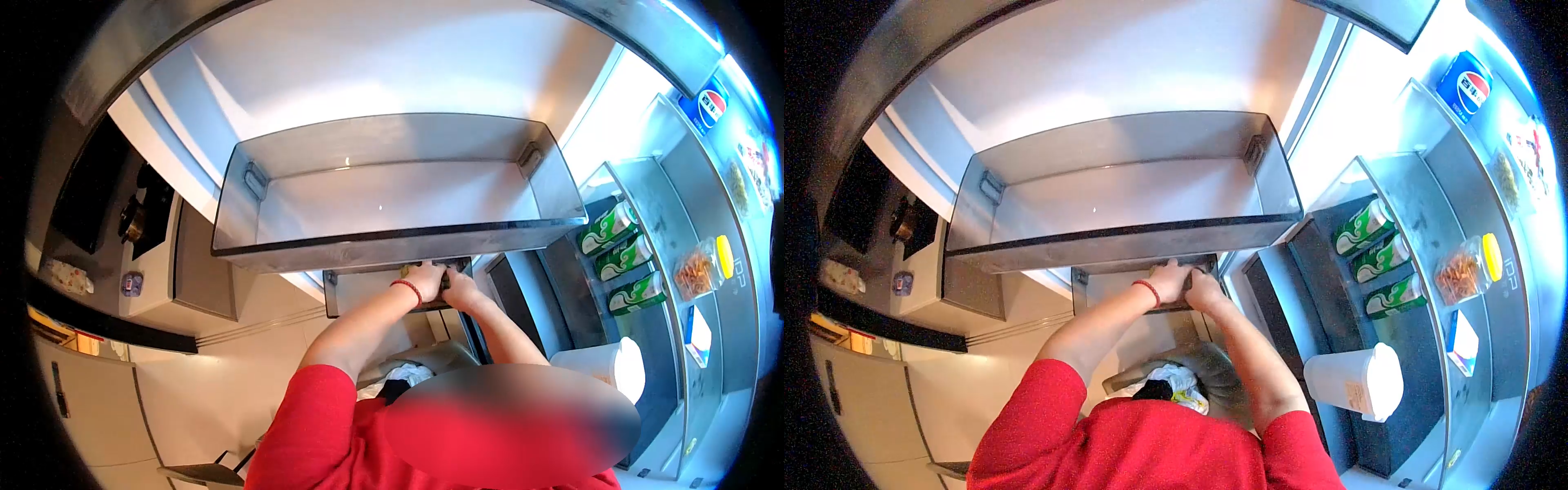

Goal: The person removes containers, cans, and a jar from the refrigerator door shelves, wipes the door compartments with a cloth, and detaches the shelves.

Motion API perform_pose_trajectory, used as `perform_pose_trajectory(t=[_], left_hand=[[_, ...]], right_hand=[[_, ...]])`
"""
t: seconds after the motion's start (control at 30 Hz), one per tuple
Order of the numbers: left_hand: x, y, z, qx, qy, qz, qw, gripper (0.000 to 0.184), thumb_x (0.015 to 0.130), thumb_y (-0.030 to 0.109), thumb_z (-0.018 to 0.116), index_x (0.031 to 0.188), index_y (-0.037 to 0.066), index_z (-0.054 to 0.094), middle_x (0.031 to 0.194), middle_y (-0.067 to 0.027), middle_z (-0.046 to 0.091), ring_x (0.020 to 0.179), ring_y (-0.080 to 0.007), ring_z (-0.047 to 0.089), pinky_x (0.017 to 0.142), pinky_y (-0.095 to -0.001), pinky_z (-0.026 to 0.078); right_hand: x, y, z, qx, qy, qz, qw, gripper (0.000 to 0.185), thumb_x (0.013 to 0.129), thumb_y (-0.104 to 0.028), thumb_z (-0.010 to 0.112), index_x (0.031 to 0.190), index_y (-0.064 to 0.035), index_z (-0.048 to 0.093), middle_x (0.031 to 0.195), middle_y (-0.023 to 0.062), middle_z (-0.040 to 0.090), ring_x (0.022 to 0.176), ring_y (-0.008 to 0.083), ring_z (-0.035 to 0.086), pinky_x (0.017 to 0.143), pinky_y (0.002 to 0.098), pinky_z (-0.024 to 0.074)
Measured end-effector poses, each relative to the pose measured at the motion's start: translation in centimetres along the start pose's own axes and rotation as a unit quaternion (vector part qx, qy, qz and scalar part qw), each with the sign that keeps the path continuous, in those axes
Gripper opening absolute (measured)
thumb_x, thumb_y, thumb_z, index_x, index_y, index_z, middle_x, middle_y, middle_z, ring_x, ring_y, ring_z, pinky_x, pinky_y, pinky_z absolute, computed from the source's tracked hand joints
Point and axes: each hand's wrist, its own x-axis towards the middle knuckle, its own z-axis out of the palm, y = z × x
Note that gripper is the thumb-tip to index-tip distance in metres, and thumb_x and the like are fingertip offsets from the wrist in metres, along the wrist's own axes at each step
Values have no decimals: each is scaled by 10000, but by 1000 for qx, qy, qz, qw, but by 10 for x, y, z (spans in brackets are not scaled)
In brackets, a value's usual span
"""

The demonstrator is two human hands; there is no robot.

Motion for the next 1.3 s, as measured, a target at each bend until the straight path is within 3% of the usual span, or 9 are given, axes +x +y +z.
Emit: perform_pose_trajectory(t=[0.27,0.33,0.57,0.77,0.9,1.03,1.13,1.23,1.3], left_hand=[[-30,-17,-2,-183,249,62,949,354,709,98,577,1049,6,544,1015,-272,560,966,-421,541,812,-450,447],[-48,-21,-7,-217,259,24,941,348,710,86,552,1045,-7,541,1000,-274,563,960,-430,536,816,-455,446],[-67,-101,4,54,209,-74,974,367,703,74,547,1054,-31,545,1036,-272,558,1014,-404,523,870,-452,426],[-59,-81,-1,-11,182,-117,976,445,674,-29,510,1118,-10,531,1143,-279,505,1085,-429,463,930,-470,367],[-34,-61,18,-134,207,-95,964,434,727,-29,477,1157,17,514,1210,-276,467,1173,-421,397,997,-430,324],[18,-63,63,-282,173,-70,941,395,832,142,496,1207,21,481,1208,-235,496,1116,-346,485,961,-402,380],[49,-62,91,-227,140,97,959,408,867,270,492,1202,36,495,1202,-191,523,1084,-277,505,928,-376,404],[63,-49,93,-575,-26,-77,814,390,881,316,476,1173,65,537,1194,-148,546,1054,-236,511,907,-339,407],[51,-46,83,-519,-92,0,850,395,887,323,461,1188,78,531,1181,-135,556,1038,-217,511,914,-329,394]], right_hand=[[10,6,10,201,55,-30,978,369,654,-96,637,1006,-4,570,932,191,630,821,320,621,713,372,485],[7,-7,1,499,-135,41,855,373,667,-75,638,1028,-9,571,846,102,622,639,217,582,558,318,465],[26,-34,52,270,-127,-45,953,203,722,-100,593,898,-6,627,826,97,643,792,205,604,692,333,481],[9,-49,49,156,-89,-172,969,351,711,-60,527,1057,-19,569,976,233,602,936,383,569,814,424,463],[-3,-50,27,-10,-111,-111,988,348,715,-47,492,1040,21,598,950,257,607,927,377,588,826,421,465],[0,-33,14,-99,-161,-27,982,227,730,-80,516,881,-16,674,992,239,609,931,351,605,833,402,474],[-7,-22,-7,-92,-158,-19,983,227,733,-124,553,887,-4,668,988,226,615,944,338,604,826,395,481],[-1,-13,1,-98,-134,33,986,256,716,-174,602,900,-9,669,996,221,614,963,320,599,838,382,477],[-2,-18,1,-75,-139,52,986,255,725,-146,568,907,7,663,1003,224,611,971,321,595,846,375,474]])
